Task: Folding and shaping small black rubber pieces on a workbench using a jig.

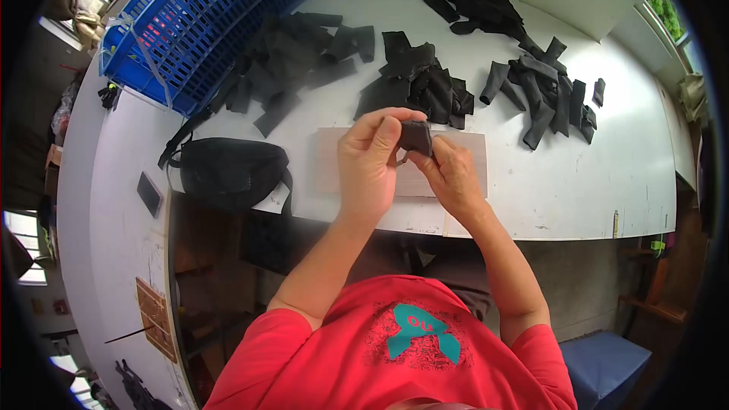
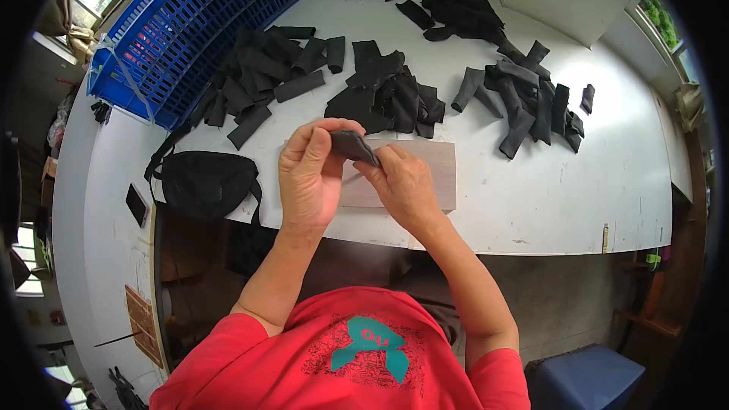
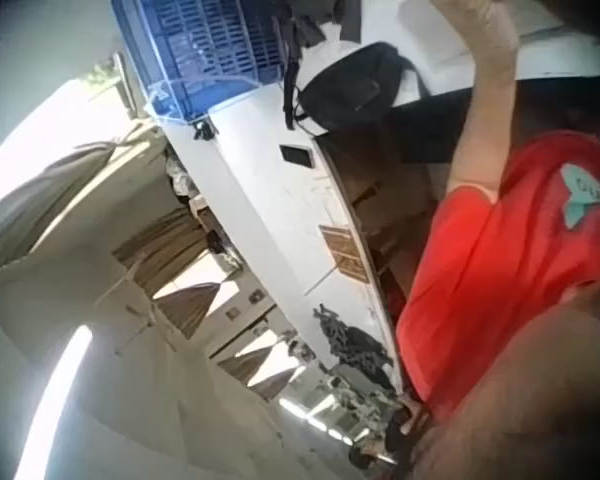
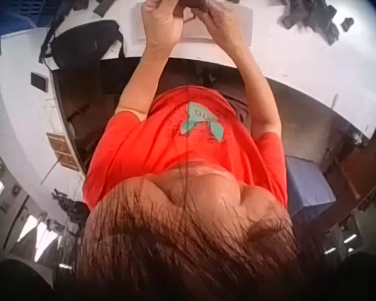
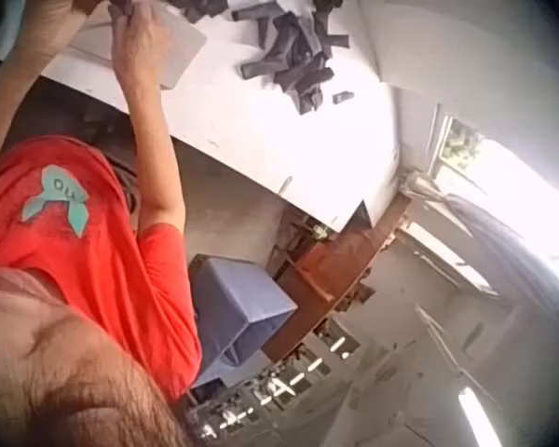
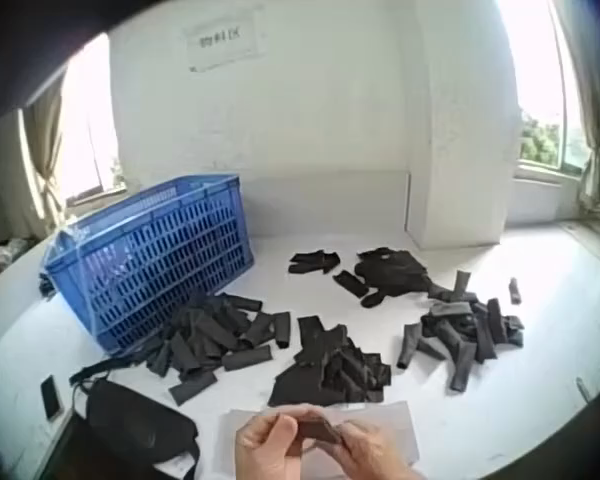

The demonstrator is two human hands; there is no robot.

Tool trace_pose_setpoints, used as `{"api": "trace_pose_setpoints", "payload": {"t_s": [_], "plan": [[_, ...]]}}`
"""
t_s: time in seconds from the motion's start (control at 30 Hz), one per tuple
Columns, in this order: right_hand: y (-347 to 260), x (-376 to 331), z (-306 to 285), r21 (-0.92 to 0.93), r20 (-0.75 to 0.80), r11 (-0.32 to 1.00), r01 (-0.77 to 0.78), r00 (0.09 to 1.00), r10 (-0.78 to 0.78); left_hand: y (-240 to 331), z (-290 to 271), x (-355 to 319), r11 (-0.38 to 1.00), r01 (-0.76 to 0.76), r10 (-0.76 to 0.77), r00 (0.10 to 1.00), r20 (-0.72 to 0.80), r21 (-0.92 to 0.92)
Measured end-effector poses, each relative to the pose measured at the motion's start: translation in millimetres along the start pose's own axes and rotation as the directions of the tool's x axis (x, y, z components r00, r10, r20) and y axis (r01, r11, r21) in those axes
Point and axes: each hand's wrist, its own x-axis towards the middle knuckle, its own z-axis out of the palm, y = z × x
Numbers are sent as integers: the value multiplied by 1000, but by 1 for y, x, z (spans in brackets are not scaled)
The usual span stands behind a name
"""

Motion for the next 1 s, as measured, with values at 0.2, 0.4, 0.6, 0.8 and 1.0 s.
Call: {"api": "trace_pose_setpoints", "payload": {"t_s": [0.2, 0.4, 0.6, 0.8, 1.0], "plan": [[15, -7, 25, -221, -24, 971, 89, 995, -96, -12, -12, -7, 958, 115, -137, 988, -69, -262], [2, -6, 11, -183, -60, 981, 63, 995, -75, -11, -17, -5, 983, 41, -52, 997, -58, -180], [-7, 14, -5, -135, 67, 981, 137, 989, -129, -10, -26, 10, 979, 59, -75, 994, -77, -195], [7, 87, -93, 853, -29, 481, -201, 903, 429, -49, -93, 77, 710, 77, 195, 934, -300, 700], [23, -2, -53, 703, 73, 541, -461, 804, 589, -74, -96, 93, 221, 191, -1, 981, -196, 956]]}}
